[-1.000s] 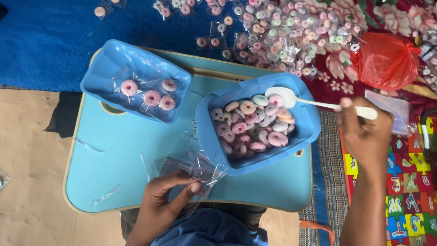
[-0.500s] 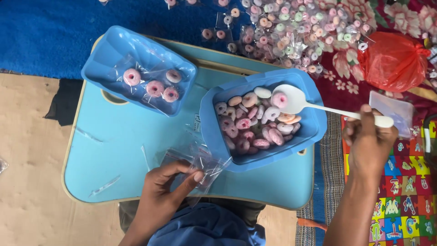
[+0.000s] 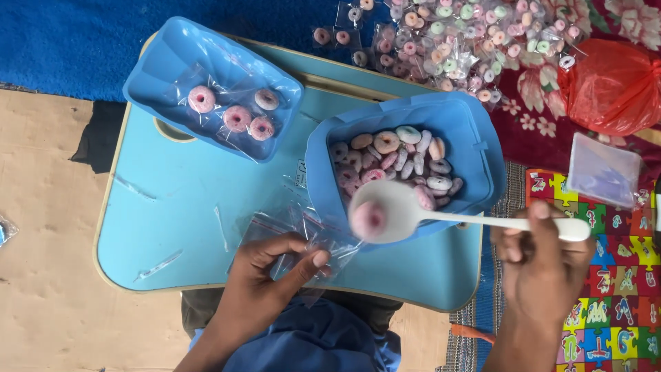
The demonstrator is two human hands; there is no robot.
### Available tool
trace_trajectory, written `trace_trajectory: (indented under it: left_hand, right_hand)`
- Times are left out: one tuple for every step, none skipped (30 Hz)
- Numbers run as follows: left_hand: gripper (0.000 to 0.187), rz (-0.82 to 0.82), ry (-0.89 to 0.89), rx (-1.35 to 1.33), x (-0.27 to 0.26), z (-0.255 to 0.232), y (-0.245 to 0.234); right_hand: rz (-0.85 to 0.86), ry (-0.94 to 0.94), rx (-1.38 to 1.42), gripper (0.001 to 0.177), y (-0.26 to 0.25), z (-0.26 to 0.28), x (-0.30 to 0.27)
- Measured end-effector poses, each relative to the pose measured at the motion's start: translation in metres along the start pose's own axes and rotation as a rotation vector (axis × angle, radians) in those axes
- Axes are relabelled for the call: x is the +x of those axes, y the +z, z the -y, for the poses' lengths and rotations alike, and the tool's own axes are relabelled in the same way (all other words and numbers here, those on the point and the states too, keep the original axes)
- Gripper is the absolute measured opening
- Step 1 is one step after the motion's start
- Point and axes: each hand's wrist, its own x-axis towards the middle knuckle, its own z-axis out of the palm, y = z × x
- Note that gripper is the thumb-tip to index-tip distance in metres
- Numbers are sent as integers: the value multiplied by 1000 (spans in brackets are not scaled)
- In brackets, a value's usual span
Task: Packaging small donut-shaped items into individual plastic bags using hands and a spoon.
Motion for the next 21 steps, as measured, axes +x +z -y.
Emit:
trace_trajectory:
  left_hand:
    - [18, 22, 35, 1, 0, -3, 1]
    - [15, 43, 71, 1, 0, -6, 1]
    - [15, 42, 71, 2, 0, -6, 1]
    - [14, 52, 122, 32, 0, -6, 0]
    - [13, 63, 172, 60, 0, -6, 0]
    - [13, 62, 172, 60, 0, -5, 0]
    - [11, 67, 192, 71, 0, -4, 0]
    - [11, 73, 212, 82, 0, -3, 0]
    - [11, 73, 211, 83, 0, -4, 0]
    - [11, 84, 239, 91, 0, -4, 0]
    - [12, 97, 266, 99, 0, -4, 0]
    - [12, 98, 266, 99, 0, -4, 0]
    - [12, 104, 271, 100, 0, -4, 1]
    - [12, 111, 276, 102, 0, -4, 1]
    - [12, 110, 276, 103, 0, -5, 1]
    - [12, 113, 267, 98, 1, -5, 1]
    - [12, 116, 256, 91, 1, -5, 1]
    - [12, 115, 255, 91, 1, -5, 1]
    - [14, 114, 246, 97, 1, -4, 1]
    - [16, 113, 237, 104, 1, -4, 1]
    - [16, 115, 237, 104, 1, -4, 3]
  right_hand:
    - [40, -19, -58, 30, 3, 1, -4]
    - [80, -38, -116, 31, 7, 3, -8]
    - [81, -38, -115, 31, 8, 7, -9]
    - [106, -93, -198, 37, 10, 10, -11]
    - [129, -148, -281, 43, 11, 15, -13]
    - [130, -147, -281, 43, 9, 16, -12]
    - [189, -222, -307, 42, 7, 17, -11]
    - [246, -298, -333, 41, 5, 18, -10]
    - [246, -298, -333, 41, 0, 16, -8]
    - [268, -317, -324, 35, -6, 13, -7]
    - [288, -335, -315, 32, -11, 11, -6]
    - [287, -335, -315, 32, -11, 11, -5]
    - [302, -335, -284, 32, -11, 11, -5]
    - [316, -336, -252, 33, -11, 11, -4]
    - [317, -336, -251, 33, -11, 12, -5]
    - [315, -322, -240, 32, -10, 13, -6]
    - [314, -307, -229, 31, -9, 13, -7]
    - [315, -306, -229, 31, -6, 15, -8]
    - [304, -304, -244, 33, -3, 17, -9]
    - [293, -303, -259, 36, 0, 19, -10]
    - [291, -302, -260, 36, 0, 21, -10]
